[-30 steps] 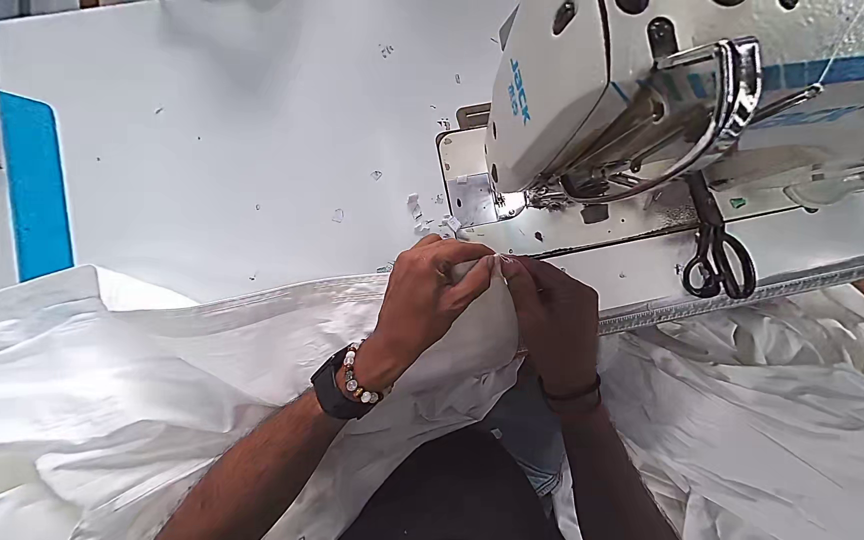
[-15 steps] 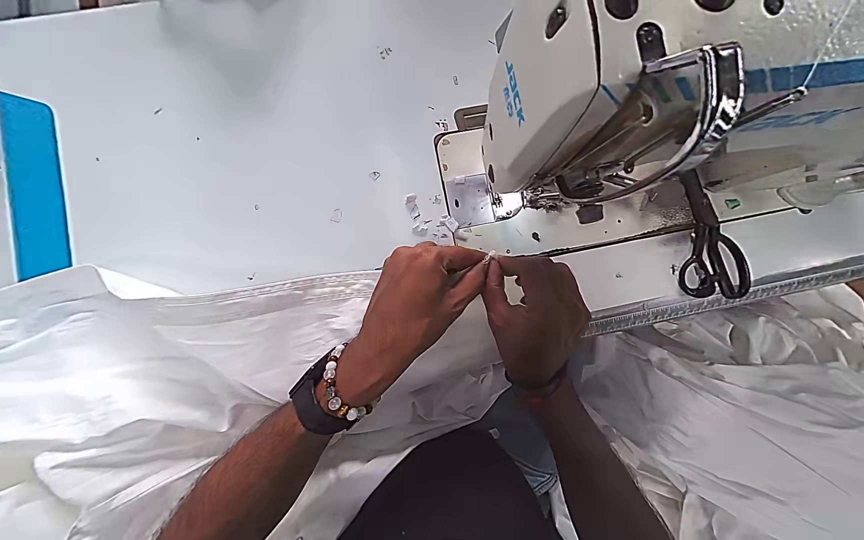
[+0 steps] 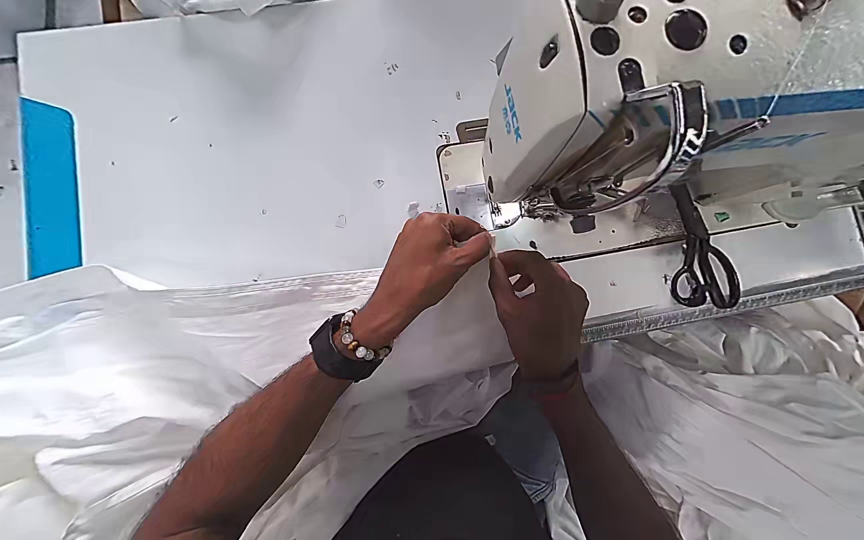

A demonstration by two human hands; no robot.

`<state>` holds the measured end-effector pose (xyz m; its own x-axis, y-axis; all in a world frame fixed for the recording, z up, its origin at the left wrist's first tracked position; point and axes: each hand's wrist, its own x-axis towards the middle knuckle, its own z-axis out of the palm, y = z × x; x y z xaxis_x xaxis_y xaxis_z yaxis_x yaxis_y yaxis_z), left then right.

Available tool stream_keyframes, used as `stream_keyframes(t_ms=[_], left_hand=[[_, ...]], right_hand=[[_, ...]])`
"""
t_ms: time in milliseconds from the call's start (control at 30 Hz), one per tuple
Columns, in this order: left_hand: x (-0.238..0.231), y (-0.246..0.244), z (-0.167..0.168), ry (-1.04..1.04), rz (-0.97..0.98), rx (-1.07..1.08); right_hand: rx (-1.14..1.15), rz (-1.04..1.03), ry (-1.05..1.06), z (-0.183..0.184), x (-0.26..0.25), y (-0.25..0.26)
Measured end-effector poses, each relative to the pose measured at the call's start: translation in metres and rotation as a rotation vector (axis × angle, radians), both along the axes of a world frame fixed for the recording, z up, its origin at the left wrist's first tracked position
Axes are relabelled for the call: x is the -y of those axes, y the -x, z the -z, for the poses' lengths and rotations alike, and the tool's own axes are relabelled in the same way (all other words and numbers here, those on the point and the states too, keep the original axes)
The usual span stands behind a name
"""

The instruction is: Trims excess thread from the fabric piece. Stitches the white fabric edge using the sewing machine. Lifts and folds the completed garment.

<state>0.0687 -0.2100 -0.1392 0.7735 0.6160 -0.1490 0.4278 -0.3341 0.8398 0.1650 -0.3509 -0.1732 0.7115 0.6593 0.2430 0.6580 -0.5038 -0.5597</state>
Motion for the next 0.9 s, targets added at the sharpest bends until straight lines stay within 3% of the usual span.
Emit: stream_keyframes(t_ms=[133,233,367,600,900], left_hand=[[-0.013,-0.018,0.019,-0.342,0.091,-0.032],[-0.007,-0.016,0.021,-0.618,0.155,0.033],[-0.012,-0.012,0.039,-0.828,0.250,0.175],[-0.010,0.016,0.049,-0.862,0.357,0.058],[-0.042,-0.006,0.050,-0.950,0.433,0.141]], right_hand=[[0.175,0.017,0.025,0.014,-0.012,-0.002],[0.321,0.007,0.042,0.020,-0.011,0.001],[0.367,-0.058,0.176,0.016,-0.005,0.006],[0.377,-0.098,0.219,0.015,-0.002,0.009],[0.362,-0.037,0.278,0.012,-0.019,-0.004]])
